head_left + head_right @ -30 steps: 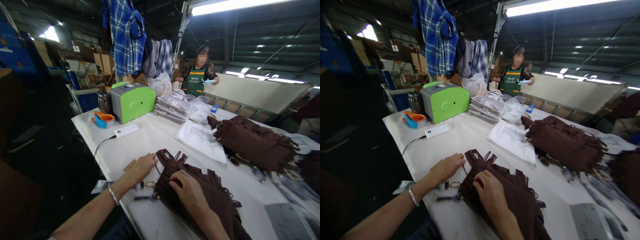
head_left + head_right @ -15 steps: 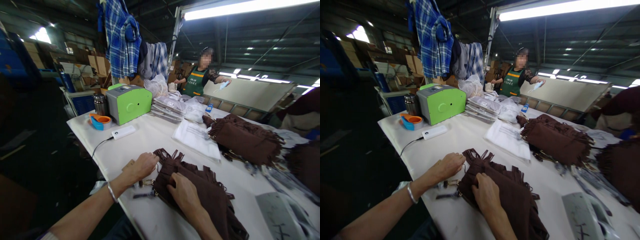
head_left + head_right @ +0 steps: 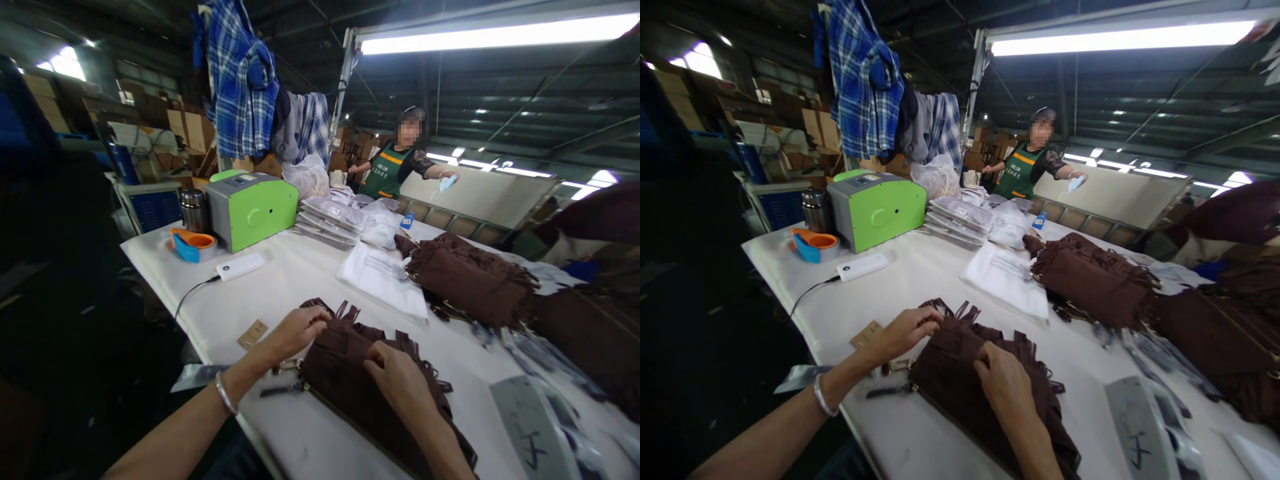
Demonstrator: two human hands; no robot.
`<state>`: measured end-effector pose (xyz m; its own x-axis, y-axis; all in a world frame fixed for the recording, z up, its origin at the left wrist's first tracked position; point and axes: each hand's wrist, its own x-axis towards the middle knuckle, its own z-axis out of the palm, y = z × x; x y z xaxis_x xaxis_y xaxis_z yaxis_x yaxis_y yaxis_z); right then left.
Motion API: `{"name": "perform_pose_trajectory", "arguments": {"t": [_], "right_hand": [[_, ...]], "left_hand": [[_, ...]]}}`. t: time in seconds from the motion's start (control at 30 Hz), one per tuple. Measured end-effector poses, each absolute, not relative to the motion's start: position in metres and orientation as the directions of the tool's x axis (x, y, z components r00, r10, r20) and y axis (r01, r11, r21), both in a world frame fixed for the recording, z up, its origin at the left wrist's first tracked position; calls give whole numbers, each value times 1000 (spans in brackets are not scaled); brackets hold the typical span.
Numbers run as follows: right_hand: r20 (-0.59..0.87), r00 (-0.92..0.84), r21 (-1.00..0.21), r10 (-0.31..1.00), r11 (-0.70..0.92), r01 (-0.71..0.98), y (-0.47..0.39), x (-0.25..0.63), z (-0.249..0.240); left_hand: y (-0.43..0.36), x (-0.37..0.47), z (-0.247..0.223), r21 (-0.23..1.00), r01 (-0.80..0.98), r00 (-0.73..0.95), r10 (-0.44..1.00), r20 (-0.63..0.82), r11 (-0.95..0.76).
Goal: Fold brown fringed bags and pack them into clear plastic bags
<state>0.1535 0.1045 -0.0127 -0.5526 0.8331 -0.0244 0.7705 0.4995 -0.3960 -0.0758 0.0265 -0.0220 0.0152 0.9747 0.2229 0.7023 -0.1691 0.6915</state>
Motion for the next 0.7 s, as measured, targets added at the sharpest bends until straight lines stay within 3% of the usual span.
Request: {"name": "perform_pose_trajectory", "arguments": {"t": [0.13,0.23,0.3,0.5,0.7], "right_hand": [[165,-670,-456,723,659,598,88,143,-25],[165,-718,-415,676,708,571,78,136,-40],[142,-706,-429,694,686,588,77,137,-43],[193,-606,-594,772,583,555,90,158,-32],[310,-585,-613,749,628,479,111,191,-73]], "left_hand": [[-1,-70,-51,537,828,111,986,126,-162],[-15,-52,-70,399,898,200,980,5,-185],[-15,-46,-71,353,915,207,978,3,-195],[27,-44,-50,327,932,155,988,22,-154],[51,-25,-64,377,890,263,964,39,-257]]}}
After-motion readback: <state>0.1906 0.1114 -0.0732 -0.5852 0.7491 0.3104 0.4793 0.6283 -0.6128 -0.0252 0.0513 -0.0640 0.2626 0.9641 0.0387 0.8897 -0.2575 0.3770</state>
